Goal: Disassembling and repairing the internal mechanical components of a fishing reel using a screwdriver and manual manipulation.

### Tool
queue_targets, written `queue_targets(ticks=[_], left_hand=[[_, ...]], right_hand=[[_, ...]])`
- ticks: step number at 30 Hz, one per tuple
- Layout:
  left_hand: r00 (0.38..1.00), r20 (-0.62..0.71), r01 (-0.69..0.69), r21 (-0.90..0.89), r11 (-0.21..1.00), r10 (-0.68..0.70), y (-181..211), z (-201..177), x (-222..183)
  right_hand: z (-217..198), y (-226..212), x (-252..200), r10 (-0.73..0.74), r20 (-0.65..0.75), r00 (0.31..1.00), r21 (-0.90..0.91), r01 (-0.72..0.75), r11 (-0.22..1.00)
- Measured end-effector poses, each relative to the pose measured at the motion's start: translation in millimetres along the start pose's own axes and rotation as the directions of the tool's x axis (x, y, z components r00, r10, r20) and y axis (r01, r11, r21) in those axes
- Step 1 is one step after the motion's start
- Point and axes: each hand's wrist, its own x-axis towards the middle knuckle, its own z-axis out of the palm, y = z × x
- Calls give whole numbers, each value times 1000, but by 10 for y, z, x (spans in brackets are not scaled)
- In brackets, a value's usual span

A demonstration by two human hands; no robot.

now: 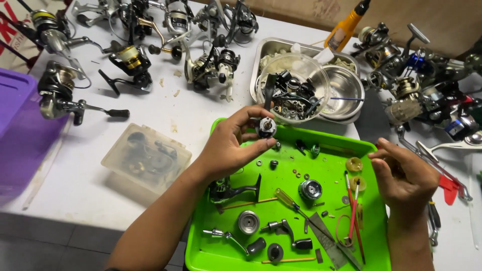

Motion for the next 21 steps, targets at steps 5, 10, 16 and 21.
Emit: queue_targets(ticks=[5,10,16,21], left_hand=[[999,-3,-44,75,996,44,25,11,0],[993,-3,-113,221,969,117,-13,22,-5],[988,10,-147,322,935,152,-42,18,-14],[981,-22,-175,346,922,195,21,20,-31]], right_hand=[[8,199,-139,41,-8,999,40,-41,998],[1,146,-133,53,10,999,-30,-53,998],[35,201,-172,118,7,993,-36,-117,992],[48,295,-197,62,62,996,-100,-55,993]])
